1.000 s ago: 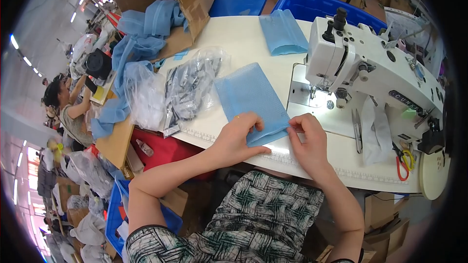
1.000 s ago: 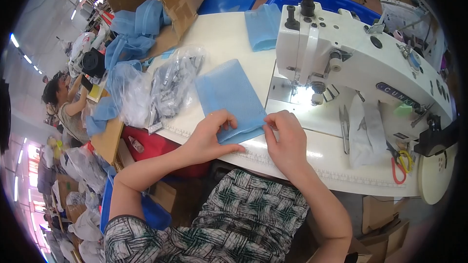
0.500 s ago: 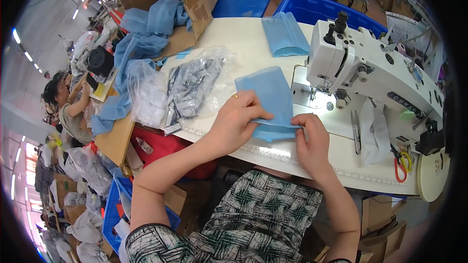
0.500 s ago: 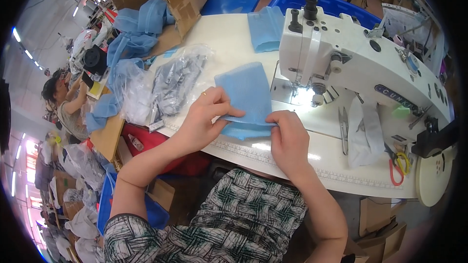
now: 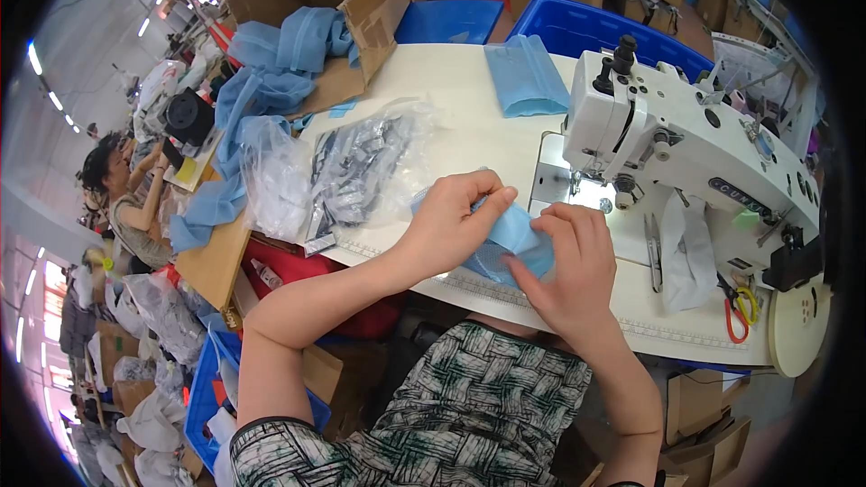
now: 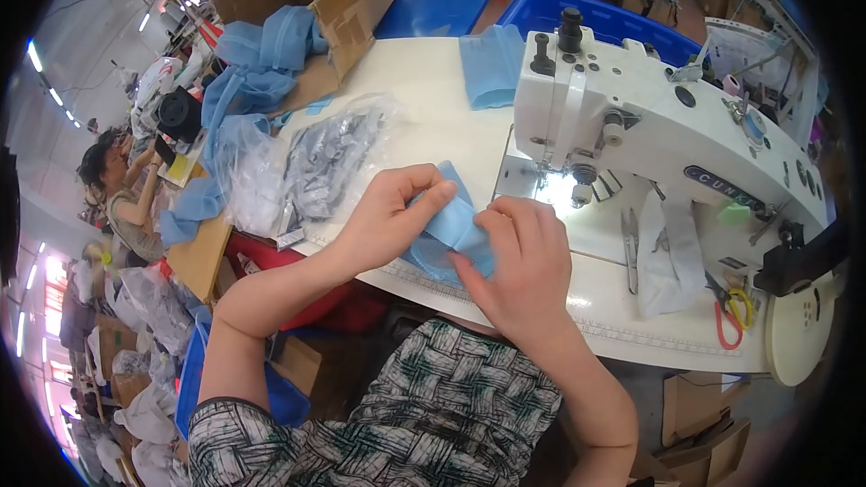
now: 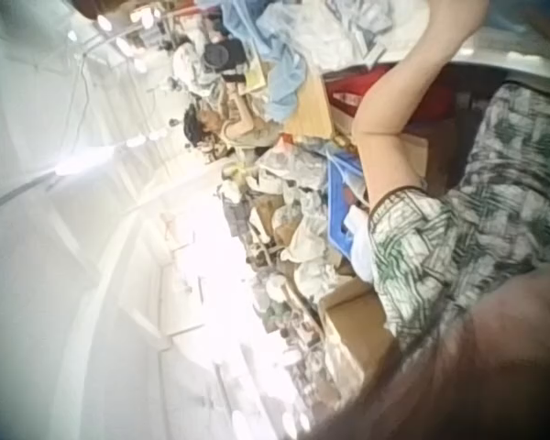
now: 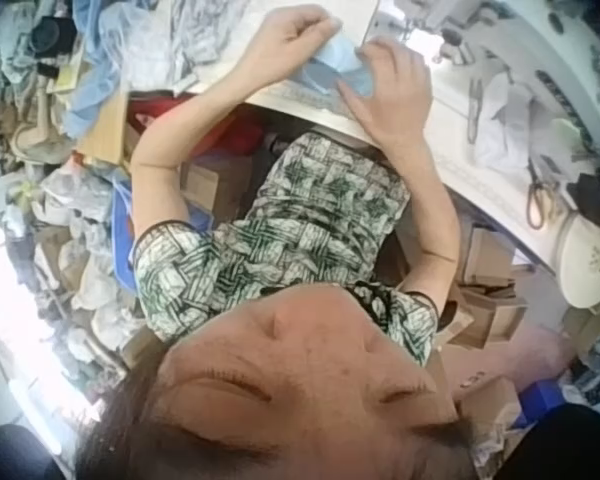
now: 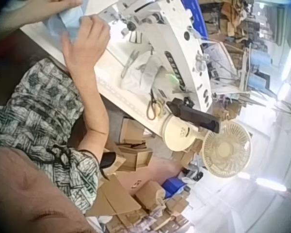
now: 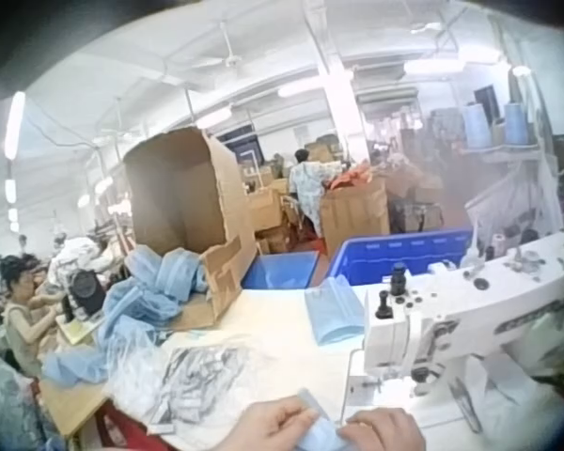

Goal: Sew pieces of blue mesh fabric using an industrial sewing machine.

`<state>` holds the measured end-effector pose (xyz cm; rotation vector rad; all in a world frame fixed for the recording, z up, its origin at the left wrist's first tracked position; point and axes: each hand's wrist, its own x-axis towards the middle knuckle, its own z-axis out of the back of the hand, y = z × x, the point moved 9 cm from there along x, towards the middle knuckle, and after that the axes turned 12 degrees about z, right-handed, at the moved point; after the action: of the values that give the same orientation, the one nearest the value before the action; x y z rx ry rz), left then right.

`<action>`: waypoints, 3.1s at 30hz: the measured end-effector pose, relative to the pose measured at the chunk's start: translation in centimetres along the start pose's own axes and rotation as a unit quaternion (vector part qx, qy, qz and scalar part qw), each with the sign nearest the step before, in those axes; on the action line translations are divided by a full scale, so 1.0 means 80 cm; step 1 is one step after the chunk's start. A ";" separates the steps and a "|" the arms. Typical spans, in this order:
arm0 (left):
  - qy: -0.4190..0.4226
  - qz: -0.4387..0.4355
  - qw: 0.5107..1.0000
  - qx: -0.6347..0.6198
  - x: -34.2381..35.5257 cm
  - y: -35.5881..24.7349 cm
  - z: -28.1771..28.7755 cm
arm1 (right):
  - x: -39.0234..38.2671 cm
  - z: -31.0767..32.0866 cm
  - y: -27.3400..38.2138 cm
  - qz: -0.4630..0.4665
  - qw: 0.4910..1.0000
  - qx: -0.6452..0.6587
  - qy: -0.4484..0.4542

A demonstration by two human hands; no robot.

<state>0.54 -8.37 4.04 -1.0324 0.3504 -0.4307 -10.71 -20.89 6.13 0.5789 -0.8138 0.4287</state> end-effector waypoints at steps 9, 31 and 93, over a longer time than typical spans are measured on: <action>0.008 -0.179 0.982 0.055 -0.016 -0.055 -0.017 | -0.008 0.004 -0.022 -0.022 1.000 0.015 -0.009; 0.025 -0.253 0.941 0.222 -0.021 -0.054 -0.043 | -0.047 -0.018 -0.086 -0.217 0.952 0.215 0.006; 0.212 -0.023 0.975 -0.061 0.048 -0.010 -0.046 | -0.007 0.013 -0.002 0.176 0.967 -0.183 0.015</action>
<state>1.96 -13.39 2.67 -1.0653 0.7429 -0.6795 -11.54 -21.74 6.21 0.0817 -0.9420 0.5932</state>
